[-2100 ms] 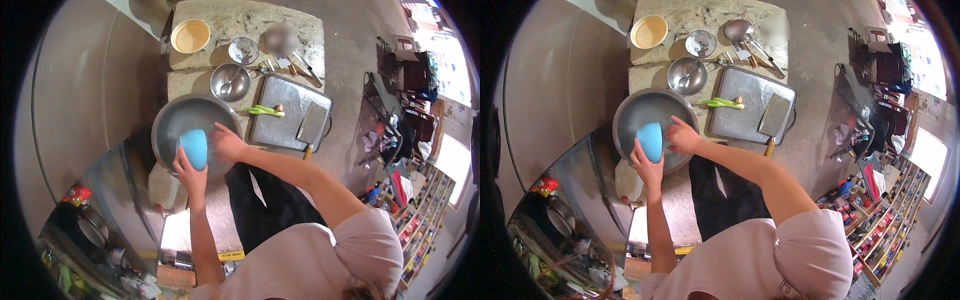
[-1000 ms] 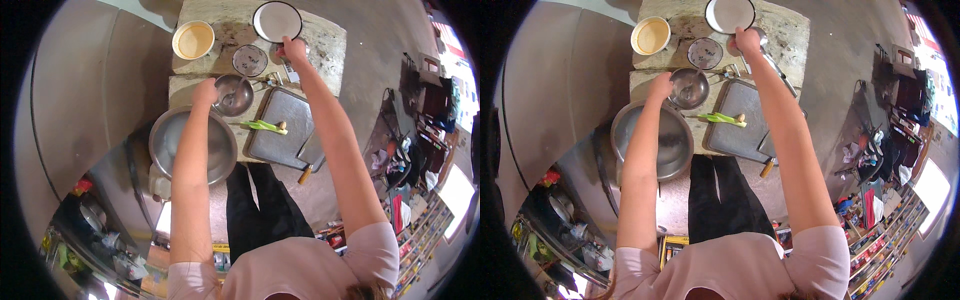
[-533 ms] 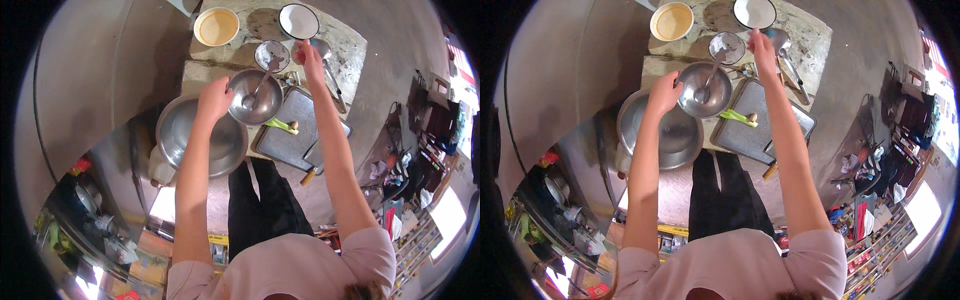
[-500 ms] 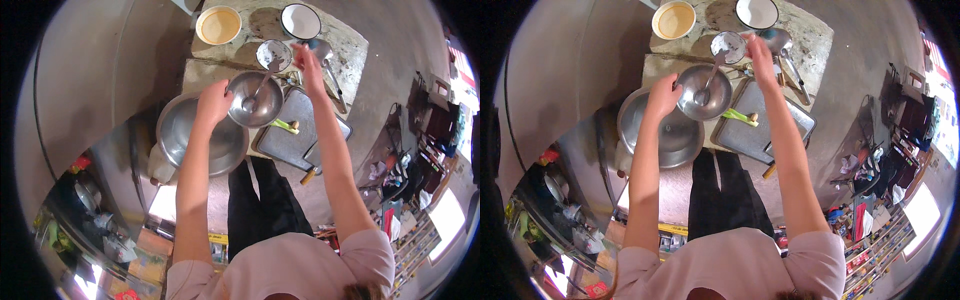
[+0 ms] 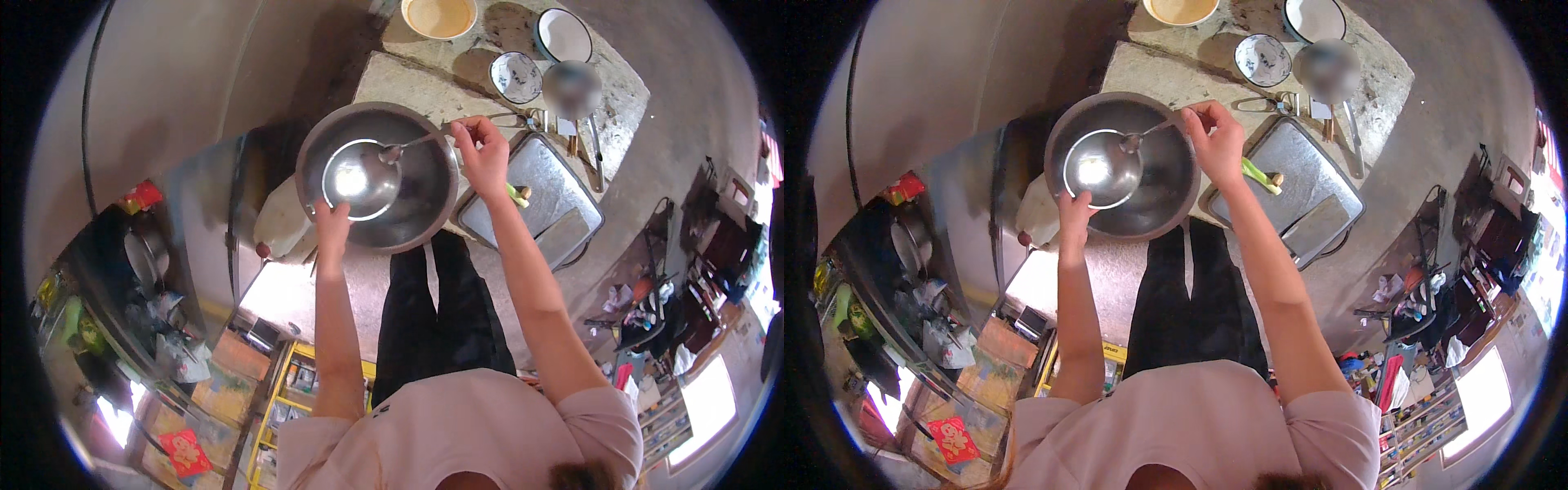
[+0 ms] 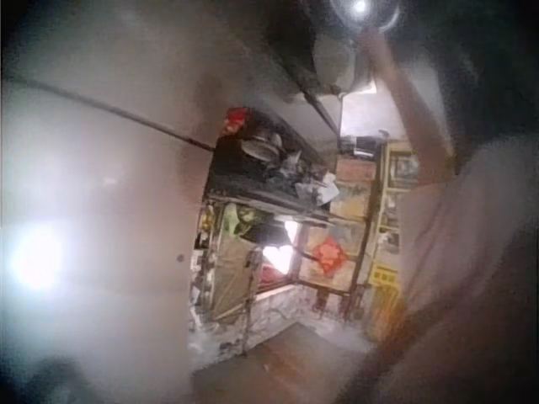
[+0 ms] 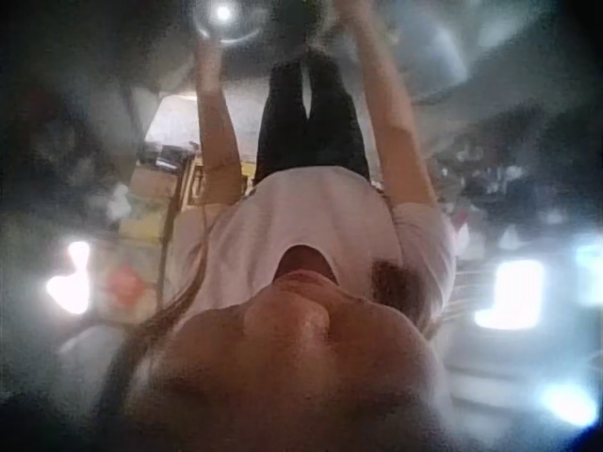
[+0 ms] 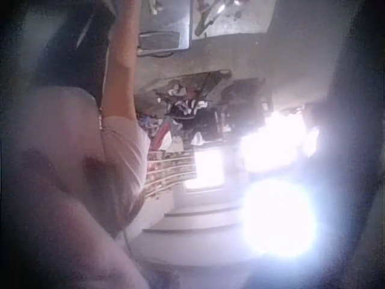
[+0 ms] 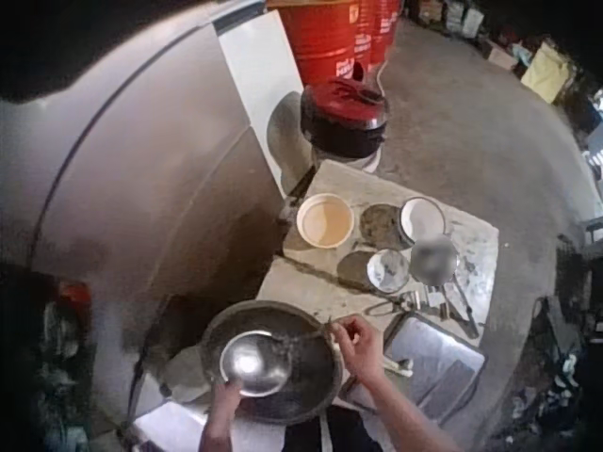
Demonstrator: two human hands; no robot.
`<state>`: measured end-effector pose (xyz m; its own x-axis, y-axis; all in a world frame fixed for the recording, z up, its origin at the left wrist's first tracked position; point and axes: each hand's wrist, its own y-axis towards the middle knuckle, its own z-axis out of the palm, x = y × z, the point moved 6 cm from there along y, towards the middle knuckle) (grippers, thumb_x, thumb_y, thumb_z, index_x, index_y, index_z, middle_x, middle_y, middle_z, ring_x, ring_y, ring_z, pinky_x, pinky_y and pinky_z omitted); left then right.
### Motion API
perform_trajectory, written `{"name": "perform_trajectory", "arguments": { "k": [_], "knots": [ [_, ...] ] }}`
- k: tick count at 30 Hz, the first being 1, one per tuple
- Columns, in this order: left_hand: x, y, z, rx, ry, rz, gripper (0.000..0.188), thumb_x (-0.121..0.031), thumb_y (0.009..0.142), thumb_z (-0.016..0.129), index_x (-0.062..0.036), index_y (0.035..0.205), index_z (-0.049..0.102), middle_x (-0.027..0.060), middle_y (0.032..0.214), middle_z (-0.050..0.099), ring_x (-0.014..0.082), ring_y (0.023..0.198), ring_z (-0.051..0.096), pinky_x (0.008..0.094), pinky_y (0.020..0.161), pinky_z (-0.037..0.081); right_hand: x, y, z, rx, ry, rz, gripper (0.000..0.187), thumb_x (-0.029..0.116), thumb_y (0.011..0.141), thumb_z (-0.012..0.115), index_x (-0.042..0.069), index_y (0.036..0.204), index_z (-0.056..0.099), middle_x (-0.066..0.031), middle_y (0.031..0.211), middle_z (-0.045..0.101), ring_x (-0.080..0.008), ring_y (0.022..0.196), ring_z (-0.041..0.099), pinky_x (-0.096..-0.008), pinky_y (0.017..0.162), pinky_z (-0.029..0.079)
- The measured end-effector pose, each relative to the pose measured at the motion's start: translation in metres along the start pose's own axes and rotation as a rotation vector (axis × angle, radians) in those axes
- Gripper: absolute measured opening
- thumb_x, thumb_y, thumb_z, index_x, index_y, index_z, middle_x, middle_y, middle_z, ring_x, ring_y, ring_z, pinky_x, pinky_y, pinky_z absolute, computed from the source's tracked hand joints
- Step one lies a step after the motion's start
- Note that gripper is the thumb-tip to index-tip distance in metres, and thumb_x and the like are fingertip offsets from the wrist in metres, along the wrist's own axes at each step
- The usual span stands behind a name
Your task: The person washes several bowls and a metal basin using a scrubbing pad and water. They scrub each item in a basin, rinse them at an outdoor sink, and place the cleaned items on a nearby surface. The person also refills the basin with water from the outdoor sink.
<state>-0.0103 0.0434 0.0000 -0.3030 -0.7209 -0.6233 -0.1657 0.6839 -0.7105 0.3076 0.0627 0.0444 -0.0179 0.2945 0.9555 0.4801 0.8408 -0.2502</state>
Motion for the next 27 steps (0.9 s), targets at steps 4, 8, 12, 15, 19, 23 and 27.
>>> {"name": "perform_trajectory", "arguments": {
  "k": [4, 8, 12, 15, 19, 23, 27],
  "knots": [
    [0.037, 0.019, -0.026, -0.374, 0.320, 0.306, 0.044, 0.000, 0.076, 0.053, 0.0061, 0.118, 0.042, 0.0238, 0.116, 0.044, 0.0373, 0.108, 0.044, 0.0433, 0.092, 0.038, -0.023, -0.019, 0.025, -0.040, -0.170, 0.059, 0.015, 0.014, 0.085, 0.061, -0.001, 0.085, 0.060, -0.0053, 0.065, 0.062, -0.0082, 0.060, 0.058, -0.0228, 0.055, 0.044],
    [-0.002, -0.009, 0.008, -0.574, 0.432, 0.488, 0.052, 0.005, 0.073, 0.055, 0.0032, 0.122, 0.038, 0.0238, 0.118, 0.042, 0.0404, 0.112, 0.039, 0.0449, 0.098, 0.031, -0.049, -0.036, 0.034, -0.116, -0.156, 0.128, 0.014, 0.009, 0.086, 0.057, -0.002, 0.095, 0.055, -0.0076, 0.071, 0.066, -0.0103, 0.065, 0.062, -0.0246, 0.059, 0.047],
    [0.021, -0.009, 0.015, -0.631, 0.291, 0.522, 0.056, 0.007, 0.072, 0.051, 0.0037, 0.126, 0.034, 0.0248, 0.121, 0.037, 0.0404, 0.116, 0.037, 0.0449, 0.101, 0.029, -0.070, -0.074, 0.054, -0.280, 0.090, 0.189, 0.025, 0.005, 0.085, 0.056, -0.001, 0.107, 0.045, -0.0086, 0.087, 0.064, -0.0126, 0.073, 0.062, -0.0245, 0.064, 0.048],
    [0.034, -0.005, 0.020, -0.557, 0.200, 0.482, 0.062, 0.008, 0.071, 0.048, 0.0056, 0.130, 0.028, 0.0258, 0.125, 0.035, 0.0399, 0.120, 0.034, 0.0439, 0.104, 0.026, -0.094, -0.100, 0.069, -0.268, 0.095, 0.196, 0.028, 0.002, 0.078, 0.063, 0.004, 0.101, 0.047, -0.0100, 0.099, 0.058, -0.0199, 0.090, 0.058, -0.0295, 0.075, 0.048],
    [0.031, -0.003, 0.016, -0.452, 0.159, 0.488, 0.066, 0.009, 0.070, 0.050, 0.0061, 0.132, 0.025, 0.0256, 0.129, 0.034, 0.0393, 0.122, 0.033, 0.0430, 0.104, 0.025, -0.085, -0.109, 0.106, 0.343, -0.797, -0.265, 0.025, 0.003, 0.064, 0.065, 0.010, 0.087, 0.058, -0.0111, 0.107, 0.053, -0.0326, 0.106, 0.047, -0.0415, 0.086, 0.044],
    [0.030, -0.006, 0.015, -0.400, 0.237, 0.496, 0.072, 0.008, 0.071, 0.056, 0.0042, 0.134, 0.021, 0.0241, 0.134, 0.031, 0.0381, 0.126, 0.030, 0.0414, 0.105, 0.026, -0.109, -0.101, 0.119, 0.458, -1.095, -0.333, 0.022, 0.005, 0.066, 0.063, 0.009, 0.087, 0.060, -0.0125, 0.106, 0.052, -0.0314, 0.102, 0.051, -0.0391, 0.082, 0.046],
    [0.022, -0.013, 0.019, -0.360, 0.261, 0.430, 0.073, 0.008, 0.071, 0.056, 0.0030, 0.135, 0.021, 0.0231, 0.135, 0.031, 0.0374, 0.127, 0.029, 0.0404, 0.106, 0.025, -0.121, -0.086, 0.106, 0.399, -0.944, -0.007, 0.019, 0.007, 0.064, 0.063, 0.006, 0.083, 0.060, -0.0141, 0.093, 0.056, -0.0301, 0.092, 0.056, -0.0378, 0.075, 0.048]
  ]
}}
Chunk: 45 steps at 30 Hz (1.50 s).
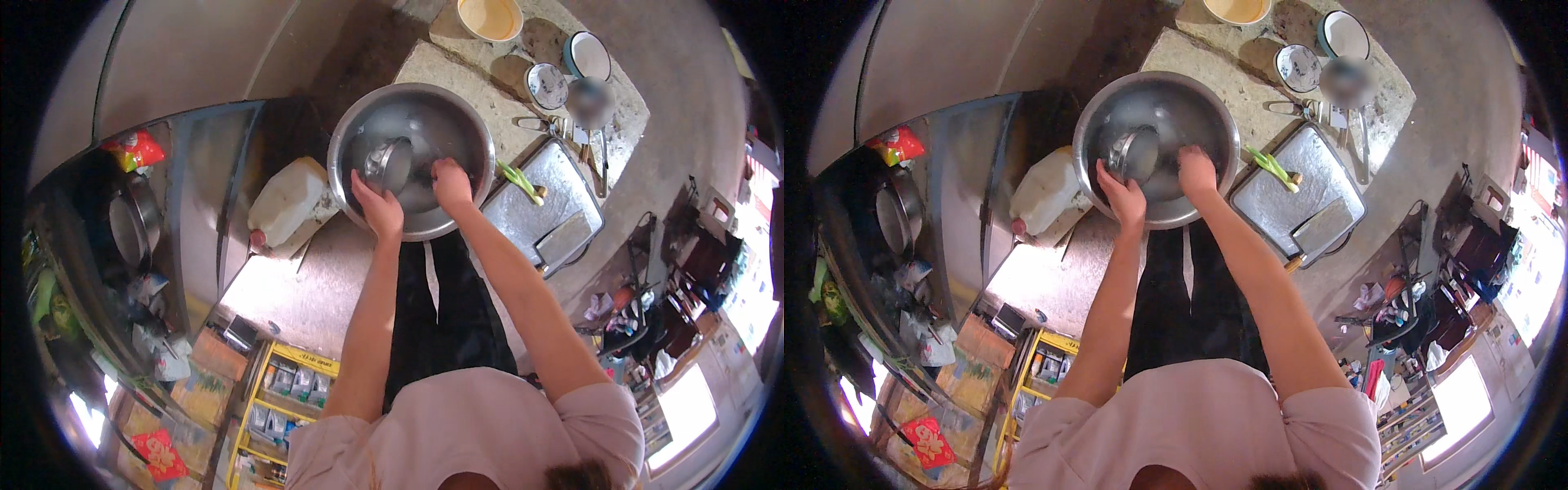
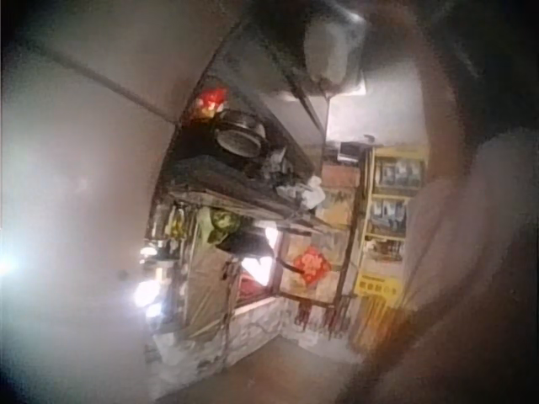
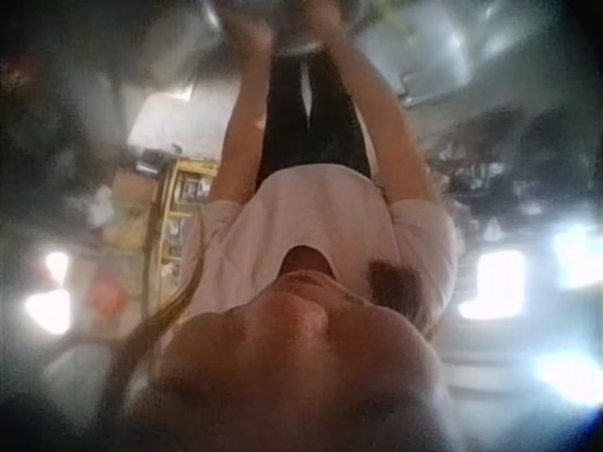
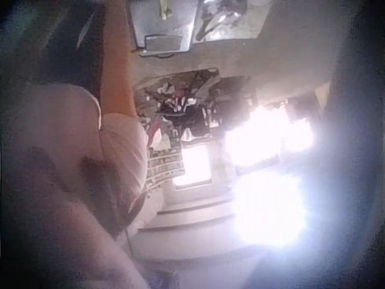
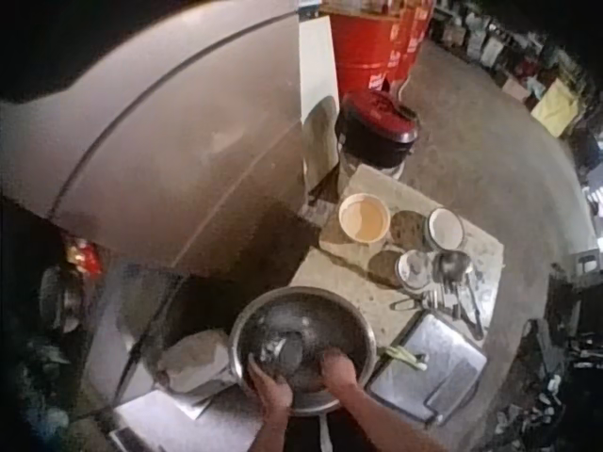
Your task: The person washes several bowls and a metal basin using a scrubbing pad and water. They scrub each item in a basin, rinse them at an outdoor sink, and place the cleaned items on a nearby surface. The person also refills the basin with water from the outdoor sink.
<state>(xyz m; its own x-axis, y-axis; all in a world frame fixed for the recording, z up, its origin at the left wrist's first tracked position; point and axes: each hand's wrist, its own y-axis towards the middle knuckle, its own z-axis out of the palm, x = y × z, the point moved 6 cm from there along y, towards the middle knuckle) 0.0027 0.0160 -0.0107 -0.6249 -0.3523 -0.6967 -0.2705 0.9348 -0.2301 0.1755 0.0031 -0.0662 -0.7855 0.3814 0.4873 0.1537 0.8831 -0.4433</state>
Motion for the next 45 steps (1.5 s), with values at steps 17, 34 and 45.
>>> {"name": "perform_trajectory", "arguments": {
  "k": [17, 34, 45],
  "knots": [
    [0.010, -0.007, 0.035, 0.573, -0.820, -0.731, 0.055, -0.048, 0.090, 0.046, -0.0175, 0.133, 0.031, 0.0081, 0.127, 0.041, 0.0252, 0.111, 0.048, 0.0436, 0.066, 0.058, 0.045, 0.027, 0.032, 0.107, 0.284, -0.151, 0.033, 0.014, 0.068, 0.068, 0.004, 0.097, 0.058, -0.0183, 0.102, 0.058, -0.0354, 0.085, 0.059, -0.0433, 0.077, 0.047],
    [0.025, 0.018, 0.032, 0.639, -0.778, -0.563, 0.051, -0.039, 0.091, 0.049, -0.0150, 0.132, 0.033, 0.0085, 0.119, 0.048, 0.0216, 0.101, 0.055, 0.0380, 0.064, 0.058, 0.055, 0.035, -0.006, 0.101, 0.055, -0.157, 0.021, 0.003, 0.069, 0.059, 0.009, 0.089, 0.064, -0.0133, 0.100, 0.054, -0.0340, 0.087, 0.058, -0.0402, 0.075, 0.048],
    [0.038, 0.040, 0.014, 0.228, -0.377, -0.069, 0.057, -0.003, 0.078, 0.061, -0.0004, 0.129, 0.034, 0.0168, 0.125, 0.043, 0.0276, 0.115, 0.045, 0.0360, 0.098, 0.034, 0.061, 0.016, -0.010, 0.082, -0.162, -0.527, 0.015, 0.009, 0.073, 0.056, 0.009, 0.087, 0.063, -0.0096, 0.097, 0.053, -0.0285, 0.094, 0.054, -0.0397, 0.077, 0.047]
  ]
}}
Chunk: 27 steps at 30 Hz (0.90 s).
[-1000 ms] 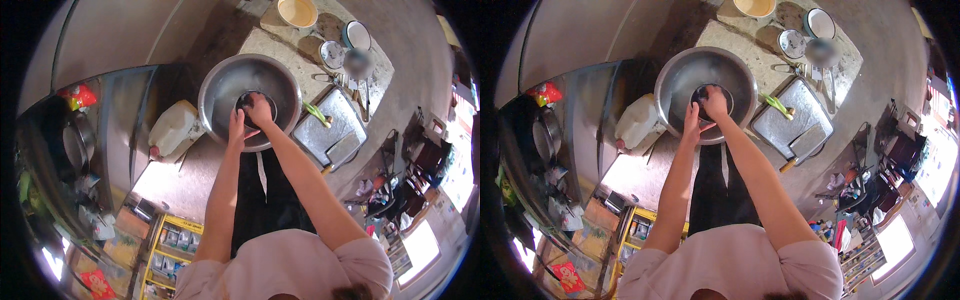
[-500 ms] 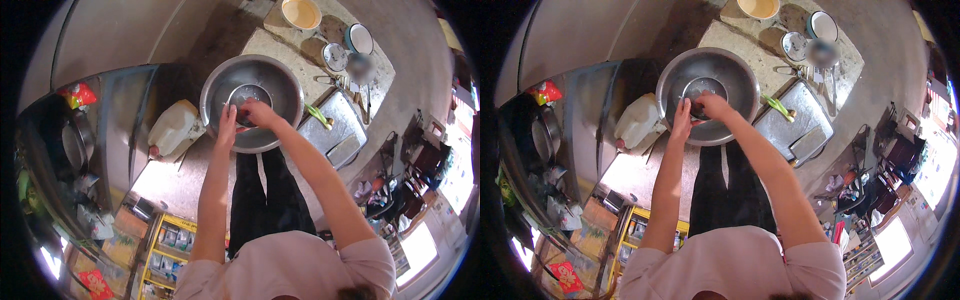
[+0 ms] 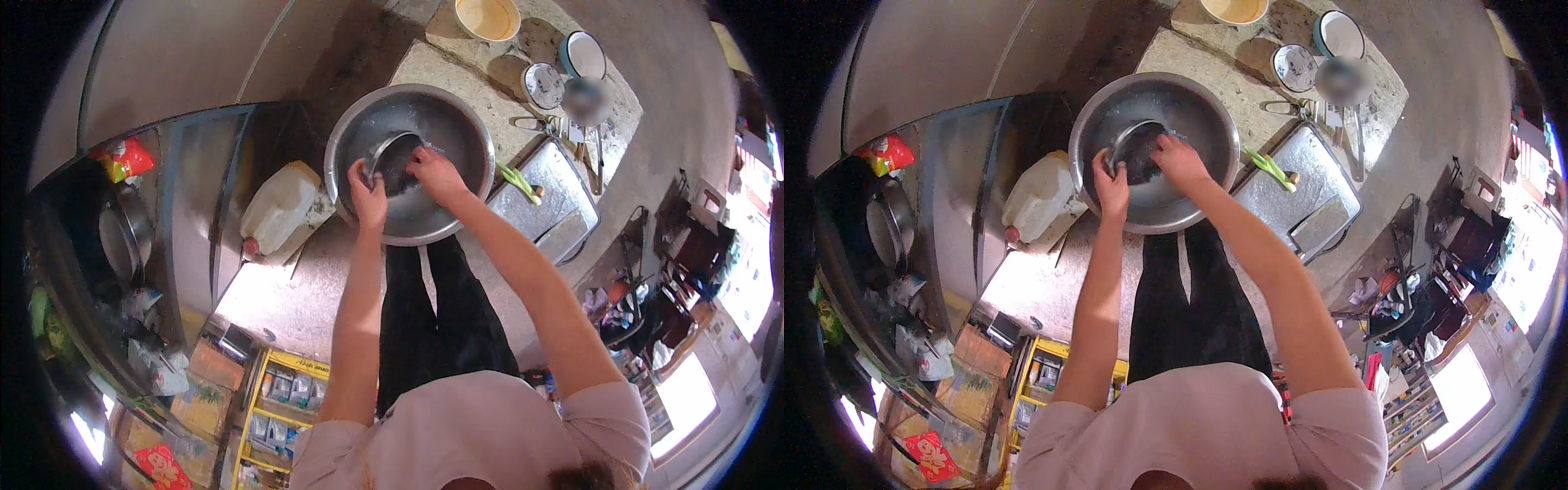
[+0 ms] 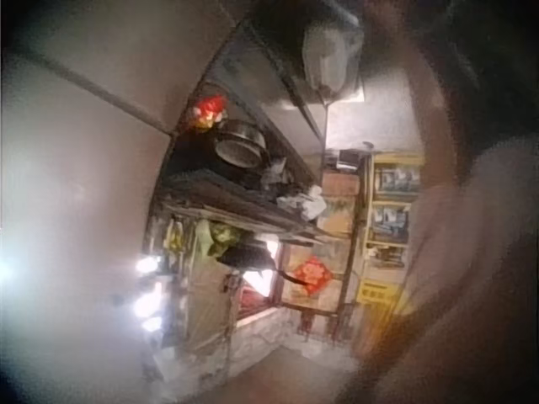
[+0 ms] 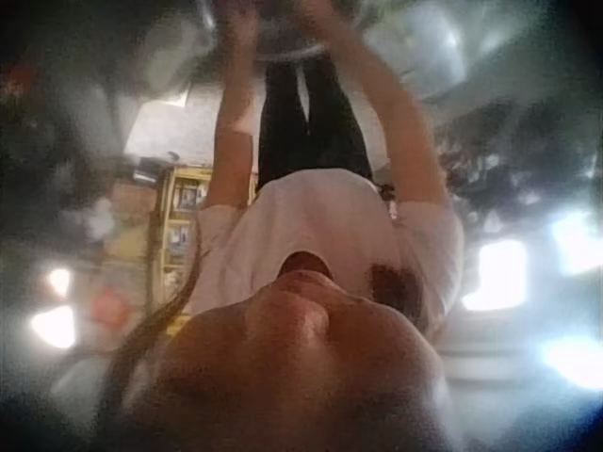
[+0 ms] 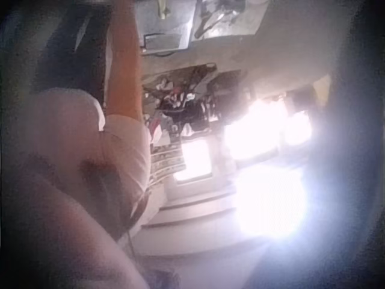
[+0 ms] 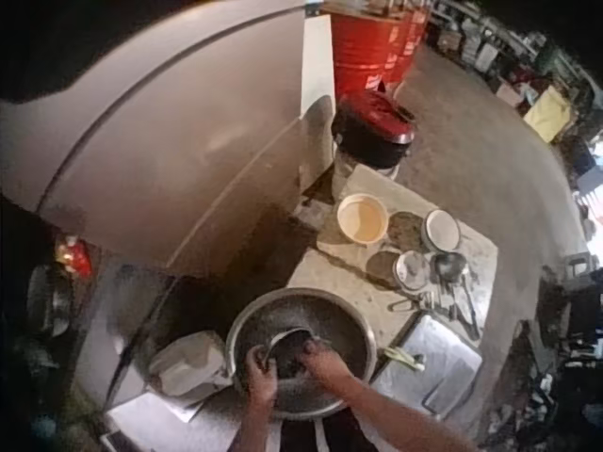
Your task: The person washes several bowls and a metal basin using a scrubbing pad and water. They scrub each item in a basin, rinse them at an outdoor sink, and place the cleaned items on a nearby surface. The person also refills the basin with water from the outdoor sink.
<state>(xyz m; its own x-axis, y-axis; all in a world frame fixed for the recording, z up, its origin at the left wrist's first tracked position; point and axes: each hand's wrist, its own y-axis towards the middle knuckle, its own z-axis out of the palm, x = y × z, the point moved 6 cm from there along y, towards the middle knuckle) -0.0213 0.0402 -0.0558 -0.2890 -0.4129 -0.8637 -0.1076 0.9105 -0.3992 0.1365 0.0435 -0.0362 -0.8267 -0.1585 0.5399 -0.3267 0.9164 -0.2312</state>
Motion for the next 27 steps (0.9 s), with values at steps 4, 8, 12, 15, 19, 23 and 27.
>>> {"name": "perform_trajectory", "arguments": {
  "k": [4, 8, 12, 15, 19, 23, 27],
  "knots": [
    [-0.023, -0.017, 0.003, -0.284, 0.230, 0.159, 0.066, 0.013, 0.067, 0.052, 0.0021, 0.129, 0.031, 0.0222, 0.126, 0.037, 0.0370, 0.121, 0.035, 0.0418, 0.102, 0.028, -0.012, -0.020, 0.012, -0.213, 0.096, 0.436, 0.019, 0.009, 0.074, 0.061, 0.006, 0.092, 0.060, -0.0112, 0.105, 0.048, -0.0314, 0.097, 0.051, -0.0392, 0.081, 0.047],
    [0.005, -0.021, 0.014, -0.414, 0.278, 0.131, 0.048, 0.004, 0.074, 0.055, 0.0057, 0.120, 0.041, 0.0232, 0.115, 0.049, 0.0365, 0.110, 0.046, 0.0413, 0.094, 0.036, -0.021, -0.033, 0.038, -0.350, 0.118, 0.738, 0.023, 0.014, 0.074, 0.066, 0.004, 0.094, 0.058, -0.0150, 0.111, 0.046, -0.0348, 0.097, 0.051, -0.0434, 0.080, 0.046],
    [0.047, -0.021, 0.034, -0.436, 0.058, -0.081, 0.035, -0.014, 0.082, 0.059, 0.0087, 0.108, 0.053, 0.0246, 0.098, 0.061, 0.0359, 0.090, 0.059, 0.0390, 0.080, 0.045, -0.034, -0.039, 0.060, -0.407, 0.534, 0.953, 0.024, 0.018, 0.071, 0.070, 0.002, 0.085, 0.059, -0.0167, 0.096, 0.056, -0.0307, 0.083, 0.057, -0.0407, 0.072, 0.047],
    [0.077, -0.024, 0.046, -0.422, -0.067, -0.247, 0.038, -0.013, 0.080, 0.062, 0.0087, 0.110, 0.052, 0.0218, 0.102, 0.060, 0.0297, 0.090, 0.060, 0.0364, 0.078, 0.047, -0.028, -0.043, 0.072, -0.446, 0.818, 1.107, 0.026, 0.020, 0.068, 0.073, 0.001, 0.080, 0.059, -0.0171, 0.087, 0.062, -0.0279, 0.076, 0.060, -0.0378, 0.068, 0.047],
    [0.060, -0.040, 0.058, -0.341, -0.356, -0.509, 0.034, -0.006, 0.081, 0.060, 0.0077, 0.111, 0.052, 0.0152, 0.104, 0.059, 0.0232, 0.087, 0.060, 0.0337, 0.074, 0.050, -0.035, -0.047, 0.070, -0.487, 0.732, 1.221, 0.033, 0.020, 0.065, 0.075, -0.002, 0.084, 0.059, -0.0175, 0.086, 0.063, -0.0257, 0.074, 0.061, -0.0358, 0.068, 0.047],
    [0.019, -0.052, 0.050, -0.208, -0.544, -0.623, 0.037, -0.008, 0.080, 0.061, 0.0117, 0.110, 0.050, 0.0174, 0.106, 0.059, 0.0242, 0.093, 0.060, 0.0354, 0.076, 0.049, -0.042, -0.043, 0.072, -0.606, 1.018, 1.128, 0.037, 0.017, 0.068, 0.075, -0.005, 0.091, 0.055, -0.0136, 0.086, 0.062, -0.0204, 0.074, 0.059, -0.0324, 0.066, 0.047],
    [0.035, -0.044, 0.054, -0.262, -0.427, -0.455, 0.036, -0.002, 0.081, 0.056, 0.0120, 0.113, 0.047, 0.0212, 0.107, 0.058, 0.0281, 0.096, 0.058, 0.0387, 0.081, 0.046, -0.032, -0.042, 0.100, -0.604, 1.465, 1.103, 0.040, 0.009, 0.072, 0.071, -0.006, 0.104, 0.051, -0.0111, 0.092, 0.060, -0.0176, 0.081, 0.057, -0.0299, 0.071, 0.047]
  ]
}}
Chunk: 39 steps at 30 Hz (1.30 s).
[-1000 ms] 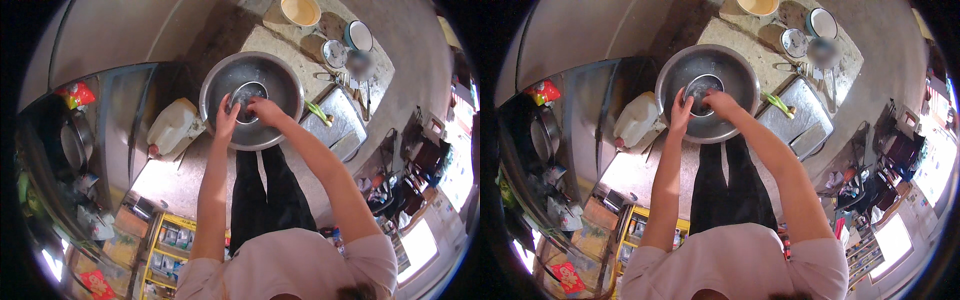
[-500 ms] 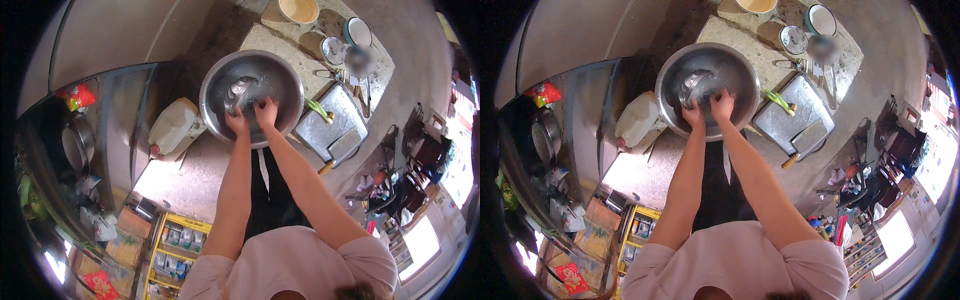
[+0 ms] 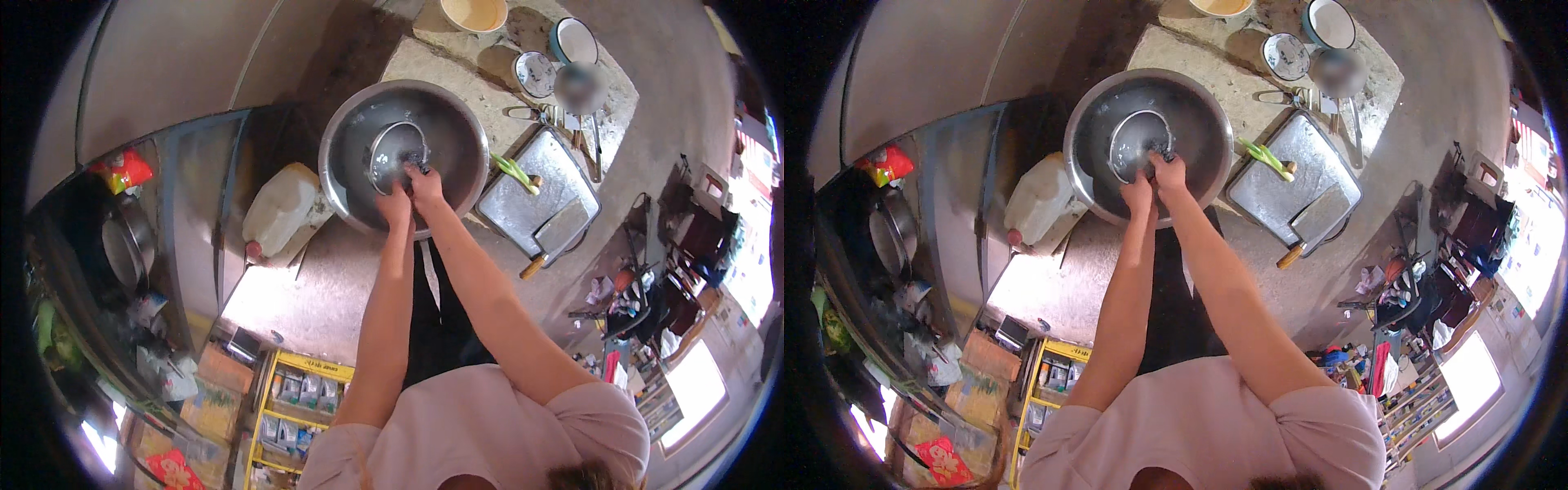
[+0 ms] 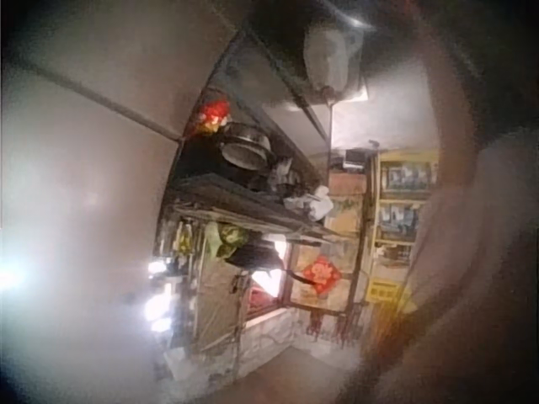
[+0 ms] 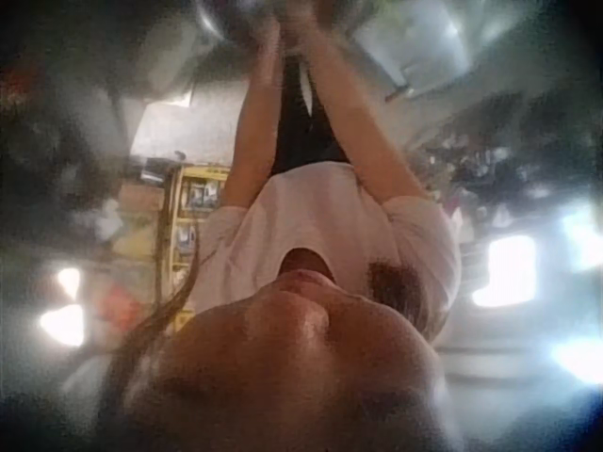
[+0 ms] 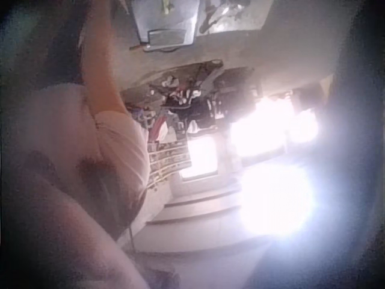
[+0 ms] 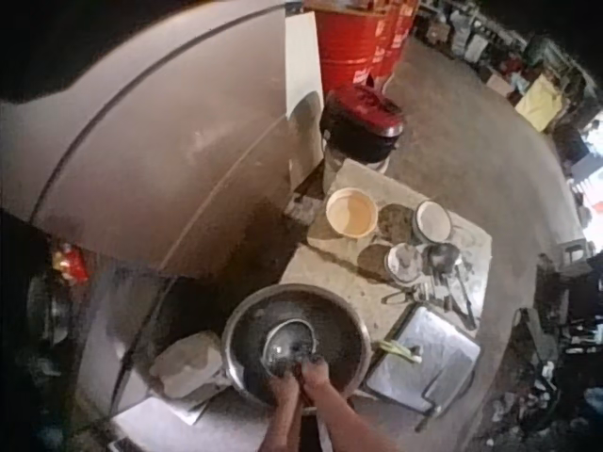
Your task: The person washes several bowls and a metal basin using a scrubbing pad and water. They scrub each item in a basin, rinse them at an outdoor sink, and place the cleaned items on a nearby surface. The person also refills the basin with water from the outdoor sink.
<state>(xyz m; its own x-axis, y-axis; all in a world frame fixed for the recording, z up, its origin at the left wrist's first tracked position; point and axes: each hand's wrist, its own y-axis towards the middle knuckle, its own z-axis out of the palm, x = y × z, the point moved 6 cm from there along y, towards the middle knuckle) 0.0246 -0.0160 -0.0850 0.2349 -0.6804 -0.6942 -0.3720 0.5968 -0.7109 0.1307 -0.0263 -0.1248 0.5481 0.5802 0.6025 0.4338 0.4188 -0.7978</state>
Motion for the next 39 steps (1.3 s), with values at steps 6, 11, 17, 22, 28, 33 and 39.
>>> {"name": "perform_trajectory", "arguments": {
  "k": [6, 11, 17, 22, 28, 33, 39],
  "knots": [
    [-0.013, 0.011, -0.022, -0.258, 0.469, 0.559, 0.035, -0.005, 0.083, 0.054, 0.0102, 0.114, 0.047, 0.0245, 0.107, 0.057, 0.0314, 0.096, 0.057, 0.0391, 0.084, 0.043, 0.040, -0.024, -0.014, -0.242, -0.556, -0.375, 0.060, 0.028, 0.069, 0.075, -0.003, 0.113, 0.047, -0.0246, 0.113, 0.046, -0.0354, 0.107, 0.045, -0.0387, 0.091, 0.038],
    [0.023, 0.025, -0.014, -0.109, 0.222, 0.333, 0.038, -0.007, 0.082, 0.056, 0.0111, 0.114, 0.047, 0.0243, 0.111, 0.055, 0.0306, 0.102, 0.055, 0.0382, 0.088, 0.041, 0.036, -0.014, -0.001, -0.394, -0.588, -0.264, 0.064, 0.036, 0.074, 0.069, -0.008, 0.114, 0.042, -0.0301, 0.112, 0.046, -0.0410, 0.107, 0.047, -0.0422, 0.091, 0.040],
    [-0.008, -0.018, 0.009, 0.013, 0.076, -0.129, 0.031, -0.005, 0.082, 0.055, 0.0113, 0.108, 0.053, 0.0180, 0.103, 0.059, 0.0239, 0.086, 0.062, 0.0345, 0.071, 0.050, 0.025, -0.006, 0.000, -0.254, -0.743, -0.200, 0.054, 0.033, 0.077, 0.067, -0.008, 0.104, 0.044, -0.0294, 0.099, 0.057, -0.0437, 0.093, 0.056, -0.0451, 0.084, 0.045],
    [-0.018, 0.002, -0.024, 0.281, 0.177, -0.324, 0.024, -0.003, 0.077, 0.051, 0.0111, 0.095, 0.058, 0.0189, 0.089, 0.061, 0.0273, 0.079, 0.064, 0.0318, 0.055, 0.055, 0.057, 0.009, 0.005, 0.014, -0.855, -0.438, 0.041, 0.029, 0.077, 0.067, -0.009, 0.089, 0.055, -0.0255, 0.081, 0.062, -0.0413, 0.081, 0.061, -0.0432, 0.071, 0.048],
    [-0.049, -0.014, -0.010, -0.059, 0.467, 0.532, 0.046, -0.002, 0.071, 0.051, 0.0078, 0.116, 0.046, 0.0262, 0.111, 0.054, 0.0377, 0.106, 0.052, 0.0399, 0.093, 0.038, -0.005, -0.012, 0.005, -0.039, -0.499, -0.229, 0.034, 0.023, 0.076, 0.067, -0.007, 0.089, 0.058, -0.0213, 0.082, 0.062, -0.0337, 0.081, 0.060, -0.0417, 0.071, 0.046],
    [-0.061, 0.004, -0.018, 0.329, 0.639, 0.215, 0.055, -0.002, 0.068, 0.051, 0.0078, 0.121, 0.040, 0.0286, 0.115, 0.050, 0.0378, 0.109, 0.050, 0.0376, 0.092, 0.039, 0.060, 0.000, 0.003, 0.056, -0.794, -0.498, 0.037, 0.024, 0.077, 0.067, -0.008, 0.091, 0.054, -0.0291, 0.088, 0.060, -0.0430, 0.083, 0.059, -0.0459, 0.071, 0.046],
    [-0.037, -0.011, -0.014, 0.030, 0.491, 0.501, 0.069, -0.003, 0.068, 0.053, 0.0078, 0.131, 0.029, 0.0252, 0.122, 0.047, 0.0311, 0.114, 0.048, 0.0338, 0.098, 0.035, -0.010, -0.008, 0.001, -0.056, -0.538, -0.311, 0.036, 0.019, 0.078, 0.064, -0.007, 0.101, 0.056, -0.0191, 0.092, 0.063, -0.0294, 0.079, 0.062, -0.0401, 0.070, 0.048]
  ]
}}
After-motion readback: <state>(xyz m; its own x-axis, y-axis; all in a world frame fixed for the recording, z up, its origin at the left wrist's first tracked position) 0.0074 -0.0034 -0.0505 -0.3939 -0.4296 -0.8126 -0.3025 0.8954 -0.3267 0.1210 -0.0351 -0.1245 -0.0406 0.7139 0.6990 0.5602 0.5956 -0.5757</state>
